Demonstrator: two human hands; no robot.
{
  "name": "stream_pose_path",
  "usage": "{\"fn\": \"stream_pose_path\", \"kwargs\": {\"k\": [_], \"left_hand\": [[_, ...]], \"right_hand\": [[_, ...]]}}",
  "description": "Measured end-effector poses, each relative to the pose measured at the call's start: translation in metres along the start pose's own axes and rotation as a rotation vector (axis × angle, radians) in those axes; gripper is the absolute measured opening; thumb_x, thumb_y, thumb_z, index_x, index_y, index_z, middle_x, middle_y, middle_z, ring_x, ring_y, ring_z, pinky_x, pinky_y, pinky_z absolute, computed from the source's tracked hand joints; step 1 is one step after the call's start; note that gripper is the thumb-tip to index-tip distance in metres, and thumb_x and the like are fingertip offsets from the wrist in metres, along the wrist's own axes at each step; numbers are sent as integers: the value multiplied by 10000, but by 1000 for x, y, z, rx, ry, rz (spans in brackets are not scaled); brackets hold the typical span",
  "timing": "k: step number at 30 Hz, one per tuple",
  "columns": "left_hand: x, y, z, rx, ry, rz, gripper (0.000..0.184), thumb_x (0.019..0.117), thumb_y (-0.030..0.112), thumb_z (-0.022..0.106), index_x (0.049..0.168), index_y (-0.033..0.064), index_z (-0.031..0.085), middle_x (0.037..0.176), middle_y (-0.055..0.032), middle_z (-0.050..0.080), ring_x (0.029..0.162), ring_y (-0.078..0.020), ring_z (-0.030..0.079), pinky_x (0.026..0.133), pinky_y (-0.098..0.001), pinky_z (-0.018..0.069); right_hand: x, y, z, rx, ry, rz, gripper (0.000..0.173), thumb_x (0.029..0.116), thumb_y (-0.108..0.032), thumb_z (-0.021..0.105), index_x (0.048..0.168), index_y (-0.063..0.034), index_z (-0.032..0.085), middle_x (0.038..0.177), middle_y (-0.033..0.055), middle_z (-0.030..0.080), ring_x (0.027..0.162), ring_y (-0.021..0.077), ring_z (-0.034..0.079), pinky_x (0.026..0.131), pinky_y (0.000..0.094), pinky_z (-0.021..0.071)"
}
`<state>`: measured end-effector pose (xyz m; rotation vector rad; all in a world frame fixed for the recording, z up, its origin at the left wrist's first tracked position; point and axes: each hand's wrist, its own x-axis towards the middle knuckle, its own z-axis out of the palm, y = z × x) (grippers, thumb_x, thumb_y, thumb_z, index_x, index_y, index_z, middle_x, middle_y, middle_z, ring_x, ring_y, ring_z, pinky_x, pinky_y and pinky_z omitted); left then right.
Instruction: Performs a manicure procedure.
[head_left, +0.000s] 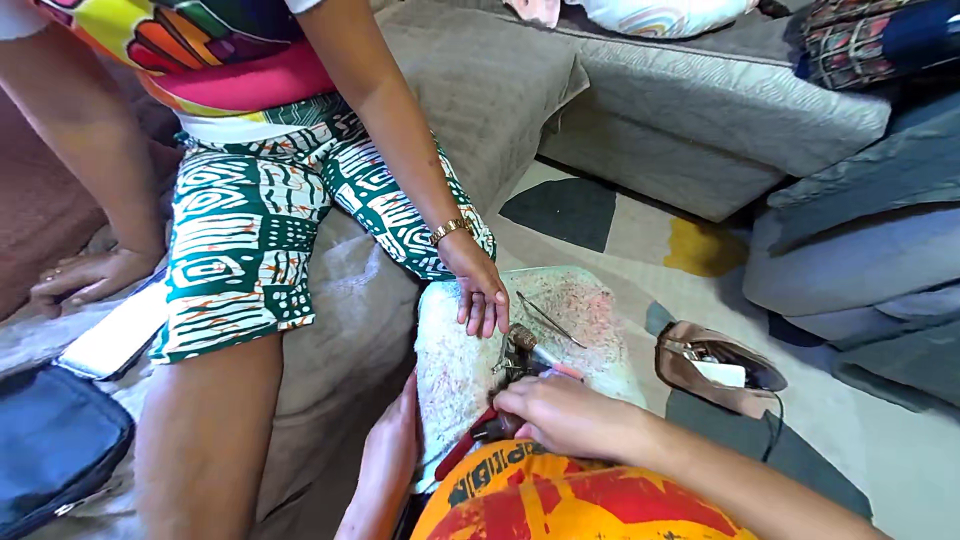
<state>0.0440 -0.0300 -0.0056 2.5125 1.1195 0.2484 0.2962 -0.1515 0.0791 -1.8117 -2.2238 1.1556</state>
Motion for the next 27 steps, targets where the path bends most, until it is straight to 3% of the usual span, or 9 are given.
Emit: {"fn": "stream_pose_path", "kwargs": {"k": [3,7,9,11,13,15,19,22,27], "left_hand": [[9,9,-20,108,143,106,398,858,-50,632,1234,49,711,1239,-160,704,1247,-425,605,1059,-672,415],[50,47,-54,-346,404,162,285,967,89,547,1190,21,711,1206,-124,706,1157,-256,659,999,-450,533],[71,72,-68,-785,304,66,280,1010,122,567,1230,-28,653,1163,-108,712,1064,-158,702,943,-325,587],[90,97,-80,-1213,104,-115,275,1030,99,573,1260,-49,612,1092,-143,726,987,-208,728,909,-358,602],[106,111,-83,-1387,-59,-209,267,1053,124,556,1251,-45,616,1041,-157,731,937,-226,734,878,-369,610],[116,121,-80,-1474,-159,-218,232,1057,144,553,1188,-39,614,971,-149,735,861,-212,737,828,-355,620],[125,131,-72,-1635,-179,-274,81,1015,53,600,1061,-13,600,884,-124,724,781,-193,731,765,-335,628],[124,131,-70,-1716,-135,-288,66,1005,12,594,1062,-10,620,896,-126,726,800,-193,730,782,-334,622],[122,122,-74,-1722,-86,-284,23,978,-31,616,984,-10,623,872,-114,719,795,-185,720,793,-332,618]], "right_hand": [[11,3,-5,36,-114,16,438,951,-149,711,1364,-94,580,1214,192,679,1165,393,640,985,631,475],[14,7,-8,-5,-126,-49,428,904,-135,752,1297,-60,599,1127,207,682,1090,410,653,940,641,491],[9,12,-7,3,-39,-102,429,873,-158,772,1261,-56,619,1089,199,688,1039,401,668,901,636,515],[0,14,-9,42,59,-143,434,880,-185,775,1271,-68,623,1109,174,696,1048,370,675,912,629,522],[-13,19,-13,145,190,-220,454,904,-225,774,1298,-59,621,1150,154,700,1078,317,678,949,596,527],[-24,29,-16,301,359,-348,489,933,-264,747,1329,-15,605,1173,140,702,1076,215,686,962,441,562],[-31,32,-19,839,565,-423,582,1005,-389,623,1403,19,506,1179,85,673,1013,109,661,893,306,572],[-25,17,-21,1291,625,-307,666,986,-419,549,1510,-67,335,977,45,634,710,140,655,631,315,598],[-18,9,-29,1330,562,-235,846,977,-375,552,1650,-247,55,963,92,617,618,203,648,526,381,609]]}}
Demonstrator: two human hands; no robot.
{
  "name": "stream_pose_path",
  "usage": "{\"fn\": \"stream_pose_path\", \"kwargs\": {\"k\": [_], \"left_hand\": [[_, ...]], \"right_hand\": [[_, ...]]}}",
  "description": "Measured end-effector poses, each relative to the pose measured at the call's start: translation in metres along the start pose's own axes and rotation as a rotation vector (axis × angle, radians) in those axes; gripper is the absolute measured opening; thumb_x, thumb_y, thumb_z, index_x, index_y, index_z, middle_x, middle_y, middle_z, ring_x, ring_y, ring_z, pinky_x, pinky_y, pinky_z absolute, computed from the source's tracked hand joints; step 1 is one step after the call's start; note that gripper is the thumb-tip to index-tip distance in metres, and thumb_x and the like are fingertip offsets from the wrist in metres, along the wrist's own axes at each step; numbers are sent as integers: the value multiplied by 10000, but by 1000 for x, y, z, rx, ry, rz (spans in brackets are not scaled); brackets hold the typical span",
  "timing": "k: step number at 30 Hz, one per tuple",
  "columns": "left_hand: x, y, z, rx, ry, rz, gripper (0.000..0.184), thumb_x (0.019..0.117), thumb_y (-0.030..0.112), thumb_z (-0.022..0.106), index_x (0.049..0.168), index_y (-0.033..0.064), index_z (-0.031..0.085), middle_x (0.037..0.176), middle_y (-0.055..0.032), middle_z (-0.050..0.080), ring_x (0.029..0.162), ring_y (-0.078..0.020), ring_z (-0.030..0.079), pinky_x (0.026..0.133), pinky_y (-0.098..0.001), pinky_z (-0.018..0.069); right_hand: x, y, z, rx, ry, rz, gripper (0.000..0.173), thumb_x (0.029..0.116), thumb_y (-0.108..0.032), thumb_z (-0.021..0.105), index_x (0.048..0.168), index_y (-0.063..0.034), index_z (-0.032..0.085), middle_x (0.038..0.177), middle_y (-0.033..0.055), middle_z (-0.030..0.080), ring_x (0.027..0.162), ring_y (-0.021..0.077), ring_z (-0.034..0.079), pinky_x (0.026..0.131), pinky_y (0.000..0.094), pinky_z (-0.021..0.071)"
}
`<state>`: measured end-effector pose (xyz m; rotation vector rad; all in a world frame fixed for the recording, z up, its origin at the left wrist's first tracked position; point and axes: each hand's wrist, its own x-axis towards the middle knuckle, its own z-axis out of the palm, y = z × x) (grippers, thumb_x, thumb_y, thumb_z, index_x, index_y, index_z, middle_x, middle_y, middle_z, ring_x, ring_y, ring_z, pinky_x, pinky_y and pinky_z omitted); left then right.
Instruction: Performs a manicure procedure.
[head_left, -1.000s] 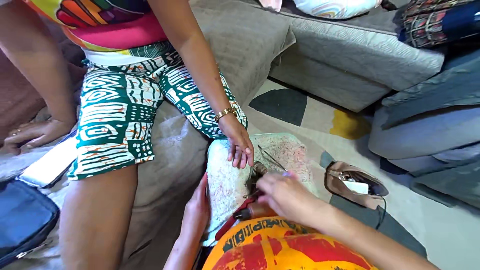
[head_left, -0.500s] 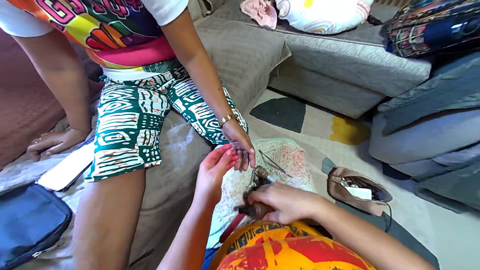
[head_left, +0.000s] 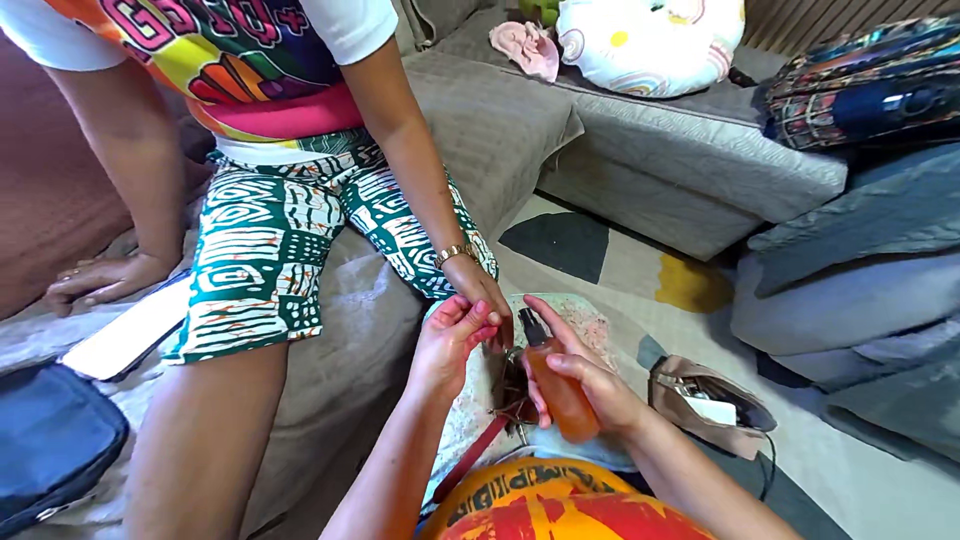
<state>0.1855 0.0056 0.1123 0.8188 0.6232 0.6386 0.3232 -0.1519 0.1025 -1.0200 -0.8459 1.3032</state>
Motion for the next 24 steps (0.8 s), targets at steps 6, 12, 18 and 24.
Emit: {"fn": "stream_pose_path", "kwargs": {"k": [6,12,18,24], "left_hand": [[2,-4,-2,75,8,66,78,924,-48,686,971,-16,634,864,-107,714,784,-170,708,780,-323,611],[5,-8,-5,101,1,109,92,914,-39,705,981,-22,645,867,-108,711,782,-161,700,767,-311,604],[5,-9,-4,115,-7,121,92,916,-42,698,986,-24,641,863,-98,709,785,-153,697,778,-313,601],[6,-11,-5,117,-14,126,100,911,-37,706,987,-19,644,872,-103,712,791,-159,699,773,-308,600]], "right_hand": [[11,3,15,-878,199,-201,726,936,-206,665,1591,-111,368,1325,70,655,959,89,692,811,299,611],[18,7,20,-1136,281,-299,638,892,-160,655,1506,-103,490,1217,85,691,993,130,690,857,315,598],[21,7,21,-1146,285,-323,627,900,-173,647,1500,-83,490,1212,100,696,991,140,698,856,319,598],[18,10,17,-1088,323,-398,572,903,-167,655,1442,-35,513,1164,107,696,906,108,679,813,278,590]]}}
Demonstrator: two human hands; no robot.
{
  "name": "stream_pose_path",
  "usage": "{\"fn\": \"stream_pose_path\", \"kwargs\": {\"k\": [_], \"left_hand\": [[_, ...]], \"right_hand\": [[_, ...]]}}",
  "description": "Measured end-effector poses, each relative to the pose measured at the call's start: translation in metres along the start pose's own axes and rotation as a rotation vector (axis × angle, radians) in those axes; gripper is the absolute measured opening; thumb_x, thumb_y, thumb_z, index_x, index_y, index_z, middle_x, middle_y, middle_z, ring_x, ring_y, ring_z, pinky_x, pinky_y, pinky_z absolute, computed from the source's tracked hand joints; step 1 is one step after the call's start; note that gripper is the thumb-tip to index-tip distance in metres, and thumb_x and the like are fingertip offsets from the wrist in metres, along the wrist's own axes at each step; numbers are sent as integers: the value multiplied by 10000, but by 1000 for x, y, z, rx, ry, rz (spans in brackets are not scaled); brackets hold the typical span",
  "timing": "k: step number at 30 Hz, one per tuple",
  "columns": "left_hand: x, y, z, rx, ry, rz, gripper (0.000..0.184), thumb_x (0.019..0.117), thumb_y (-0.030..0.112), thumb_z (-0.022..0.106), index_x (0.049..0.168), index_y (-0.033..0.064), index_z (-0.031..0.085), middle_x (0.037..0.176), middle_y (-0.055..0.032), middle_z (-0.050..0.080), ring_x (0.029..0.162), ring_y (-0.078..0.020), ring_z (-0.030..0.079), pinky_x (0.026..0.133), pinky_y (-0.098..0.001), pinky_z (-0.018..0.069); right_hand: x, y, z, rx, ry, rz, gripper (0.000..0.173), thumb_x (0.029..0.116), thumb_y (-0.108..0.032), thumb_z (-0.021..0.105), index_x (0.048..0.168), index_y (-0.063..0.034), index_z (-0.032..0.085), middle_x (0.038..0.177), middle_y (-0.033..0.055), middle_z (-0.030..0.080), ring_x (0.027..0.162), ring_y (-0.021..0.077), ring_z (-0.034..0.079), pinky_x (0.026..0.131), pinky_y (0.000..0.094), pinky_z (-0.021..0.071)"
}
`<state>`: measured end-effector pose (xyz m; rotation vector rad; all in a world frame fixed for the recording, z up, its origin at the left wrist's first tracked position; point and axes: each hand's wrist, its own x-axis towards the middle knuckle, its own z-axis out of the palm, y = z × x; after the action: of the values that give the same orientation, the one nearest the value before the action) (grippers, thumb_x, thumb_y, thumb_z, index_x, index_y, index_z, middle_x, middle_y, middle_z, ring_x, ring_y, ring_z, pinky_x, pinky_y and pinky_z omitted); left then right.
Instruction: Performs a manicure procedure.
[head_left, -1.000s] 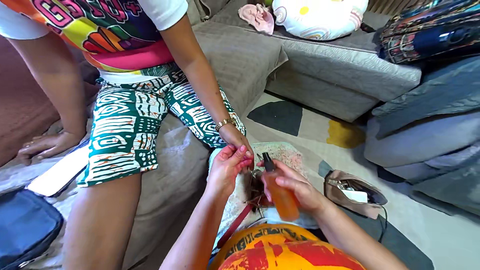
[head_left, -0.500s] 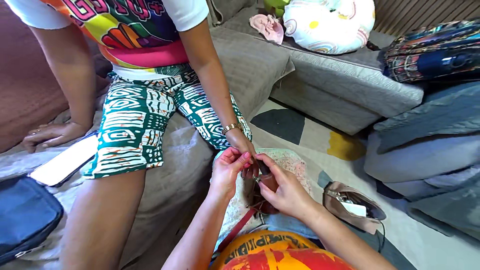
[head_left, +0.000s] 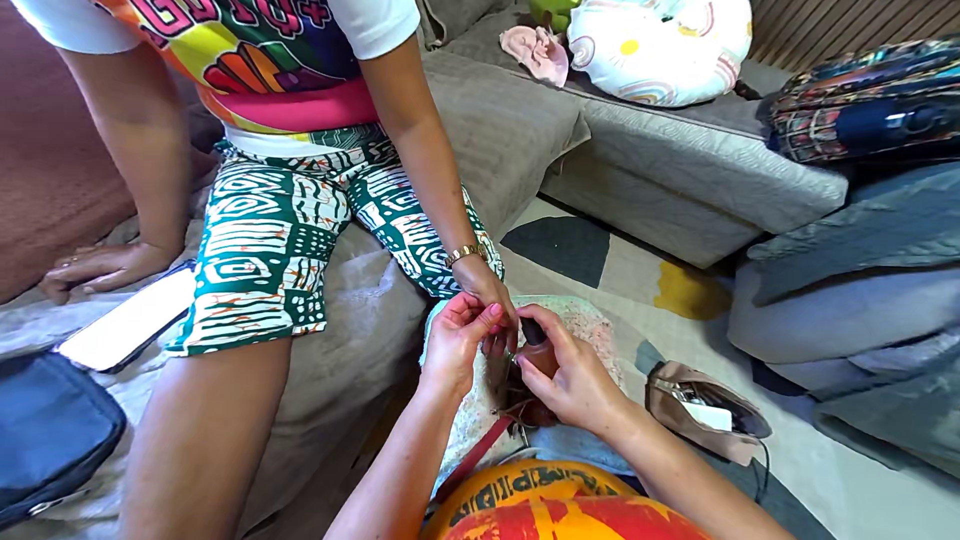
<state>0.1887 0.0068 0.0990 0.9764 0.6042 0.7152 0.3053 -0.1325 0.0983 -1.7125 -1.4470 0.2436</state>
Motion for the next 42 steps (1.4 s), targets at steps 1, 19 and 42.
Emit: {"fn": "stream_pose_path", "kwargs": {"k": [1,19,42], "left_hand": [[0,0,0,-6,-4,1,99,912,-38,706,988,-21,645,869,-107,713,787,-161,699,770,-308,601],[0,-2,-4,-12,-12,35,50,972,-36,613,1020,-32,623,881,-117,703,768,-164,698,741,-318,613],[6,-2,51,-221,18,-91,376,1114,230,401,977,-19,647,733,-104,651,511,-112,592,450,-233,516]], "right_hand": [[-1,1,0,16,23,-3,579,907,-176,659,1447,-32,506,1149,111,699,888,102,680,798,274,591],[91,-12,17,1177,310,229,698,993,-218,547,1572,-348,177,820,76,565,536,192,596,489,360,569],[31,2,-2,862,221,218,741,924,-113,650,1574,-172,297,1118,107,655,759,210,690,599,346,624]]}}
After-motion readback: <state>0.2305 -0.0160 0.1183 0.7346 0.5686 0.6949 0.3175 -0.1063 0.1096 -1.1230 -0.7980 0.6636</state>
